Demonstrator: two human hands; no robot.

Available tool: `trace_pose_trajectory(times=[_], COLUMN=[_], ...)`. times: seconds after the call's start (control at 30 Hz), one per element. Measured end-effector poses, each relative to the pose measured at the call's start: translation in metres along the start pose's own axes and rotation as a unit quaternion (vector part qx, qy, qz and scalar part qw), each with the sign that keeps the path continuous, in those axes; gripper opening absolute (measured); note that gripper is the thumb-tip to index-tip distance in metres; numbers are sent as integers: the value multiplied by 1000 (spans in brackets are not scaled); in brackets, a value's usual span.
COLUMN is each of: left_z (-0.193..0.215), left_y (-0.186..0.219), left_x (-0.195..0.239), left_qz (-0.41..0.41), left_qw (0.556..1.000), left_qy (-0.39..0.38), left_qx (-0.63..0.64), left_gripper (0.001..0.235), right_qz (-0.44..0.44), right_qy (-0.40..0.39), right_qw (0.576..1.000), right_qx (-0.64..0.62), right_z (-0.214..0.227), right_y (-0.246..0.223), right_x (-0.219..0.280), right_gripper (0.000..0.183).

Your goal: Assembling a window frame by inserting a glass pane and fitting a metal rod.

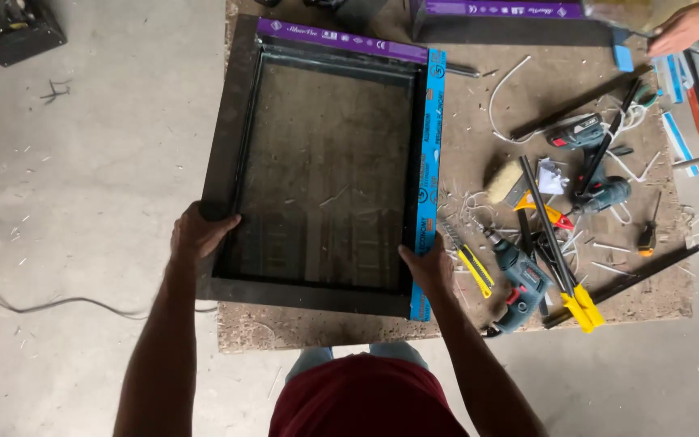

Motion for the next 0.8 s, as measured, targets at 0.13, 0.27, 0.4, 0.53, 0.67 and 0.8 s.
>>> trace_pose_trajectory(times=[0.13,0.27,0.4,0.53,0.67,0.8], left_z=[-16,-20,-27,-26,-29,-31], left_y=[-25,-28,-32,-30,-33,-35], left_x=[-29,-23,5,52,97,115], left_qz=[-35,-48,-28,4,18,37], left_qw=[998,998,999,999,997,997], left_qy=[14,27,30,24,45,46], left_qx=[43,29,5,49,66,56], left_gripper=[83,70,72,63,61,60], right_qz=[-2,3,6,23,1,-15], right_qy=[49,55,53,58,50,41], right_qw=[999,998,999,998,999,999], right_qx=[-6,-20,-10,-3,14,8], right_z=[-25,-19,-13,-9,-6,-5], right_y=[20,21,39,57,76,74], right_x=[-37,-33,-28,-16,4,18], right_gripper=[85,80,78,72,70,71])
Point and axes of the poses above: each hand's wrist, its own x-axis away from the middle knuckle, its own z-axis out of the back of the hand, y = z × x, the point moved 2 cm from there along -x, towards the middle knuckle, and after that the axes turned 5 degrees about x, right-handed, at the moved point
